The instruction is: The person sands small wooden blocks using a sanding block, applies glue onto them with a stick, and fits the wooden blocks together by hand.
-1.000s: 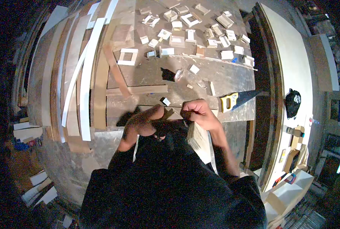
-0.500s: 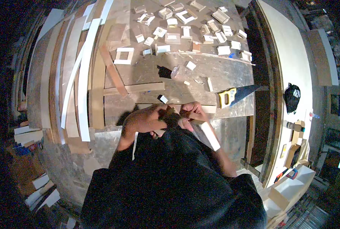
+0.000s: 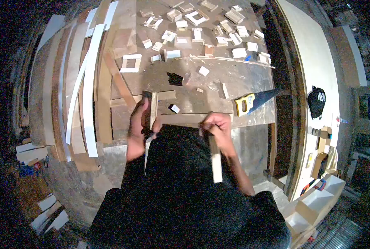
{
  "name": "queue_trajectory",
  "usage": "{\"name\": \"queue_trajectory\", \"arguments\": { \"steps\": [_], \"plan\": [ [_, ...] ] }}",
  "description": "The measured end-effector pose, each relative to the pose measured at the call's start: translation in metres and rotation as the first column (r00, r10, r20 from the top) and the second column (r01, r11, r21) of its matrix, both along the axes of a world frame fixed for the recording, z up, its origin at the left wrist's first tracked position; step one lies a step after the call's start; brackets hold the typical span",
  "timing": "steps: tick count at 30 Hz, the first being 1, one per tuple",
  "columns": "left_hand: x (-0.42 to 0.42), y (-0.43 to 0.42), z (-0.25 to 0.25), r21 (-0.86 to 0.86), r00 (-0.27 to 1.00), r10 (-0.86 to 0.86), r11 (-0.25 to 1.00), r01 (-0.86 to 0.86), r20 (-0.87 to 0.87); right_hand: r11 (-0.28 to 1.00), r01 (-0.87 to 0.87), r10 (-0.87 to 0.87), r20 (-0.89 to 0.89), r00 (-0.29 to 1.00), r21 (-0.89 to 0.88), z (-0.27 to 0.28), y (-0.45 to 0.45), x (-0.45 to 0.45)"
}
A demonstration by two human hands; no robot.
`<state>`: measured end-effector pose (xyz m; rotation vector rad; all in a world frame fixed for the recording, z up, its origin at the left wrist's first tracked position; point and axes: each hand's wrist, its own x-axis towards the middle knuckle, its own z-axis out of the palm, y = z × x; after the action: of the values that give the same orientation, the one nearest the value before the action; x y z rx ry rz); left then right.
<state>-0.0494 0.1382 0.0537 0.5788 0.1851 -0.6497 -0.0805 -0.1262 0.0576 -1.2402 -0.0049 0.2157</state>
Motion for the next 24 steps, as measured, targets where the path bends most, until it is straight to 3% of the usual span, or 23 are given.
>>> {"name": "queue_trajectory", "arguments": {
  "steps": [3,5,7,10,12,13,15,18,19,21,23,24],
  "plan": [
    [0.001,0.006,0.025,0.138,0.966,-0.074,0.990,0.041,0.246,0.996,-0.009,0.003,-0.070,0.998,-0.085,0.007,-0.009,0.005],
    [0.001,0.000,0.025,0.033,0.973,-0.022,0.999,0.014,0.231,0.974,0.088,-0.057,0.153,0.987,-0.208,-0.010,-0.018,0.017],
    [0.006,-0.004,0.025,-0.002,0.964,0.014,1.000,-0.014,0.266,0.989,0.145,-0.141,0.080,0.987,-0.042,-0.005,-0.024,0.028],
    [0.011,-0.014,0.025,-0.077,0.954,0.089,0.995,-0.070,0.286,0.990,0.077,-0.087,-0.081,0.993,-0.114,0.010,-0.036,0.035],
    [0.012,-0.017,0.023,-0.170,0.954,0.139,0.981,-0.095,0.267,0.943,0.286,-0.300,-0.066,0.952,-0.169,-0.017,-0.045,0.036],
    [0.012,-0.020,0.029,-0.167,0.953,0.144,0.981,-0.101,0.267,0.980,0.170,-0.180,-0.106,0.978,-0.102,-0.022,-0.055,0.035],
    [0.011,-0.026,0.041,0.138,0.946,0.225,0.955,-0.261,0.234,0.917,0.383,-0.398,-0.275,0.875,-0.110,-0.034,-0.050,0.033],
    [0.011,-0.024,0.032,0.165,0.931,0.230,0.945,-0.284,0.283,0.917,0.269,-0.348,-0.265,0.899,-0.294,-0.042,-0.047,0.032],
    [0.012,-0.026,0.033,0.163,0.927,0.230,0.944,-0.287,0.297,0.917,0.187,-0.299,-0.298,0.907,-0.354,-0.009,-0.031,0.031],
    [0.014,-0.029,0.035,0.160,0.921,0.232,0.943,-0.291,0.312,0.992,0.082,-0.107,-0.283,0.953,-0.101,-0.006,-0.024,0.029],
    [0.015,-0.032,0.037,0.106,0.928,0.217,0.960,-0.259,0.302,0.998,-0.015,0.003,-0.192,0.981,-0.065,0.000,-0.021,0.029],
    [0.014,-0.030,0.034,0.106,0.927,0.220,0.959,-0.263,0.304,0.989,-0.107,0.104,-0.037,0.994,-0.098,0.016,-0.012,0.031]
  ]
}}
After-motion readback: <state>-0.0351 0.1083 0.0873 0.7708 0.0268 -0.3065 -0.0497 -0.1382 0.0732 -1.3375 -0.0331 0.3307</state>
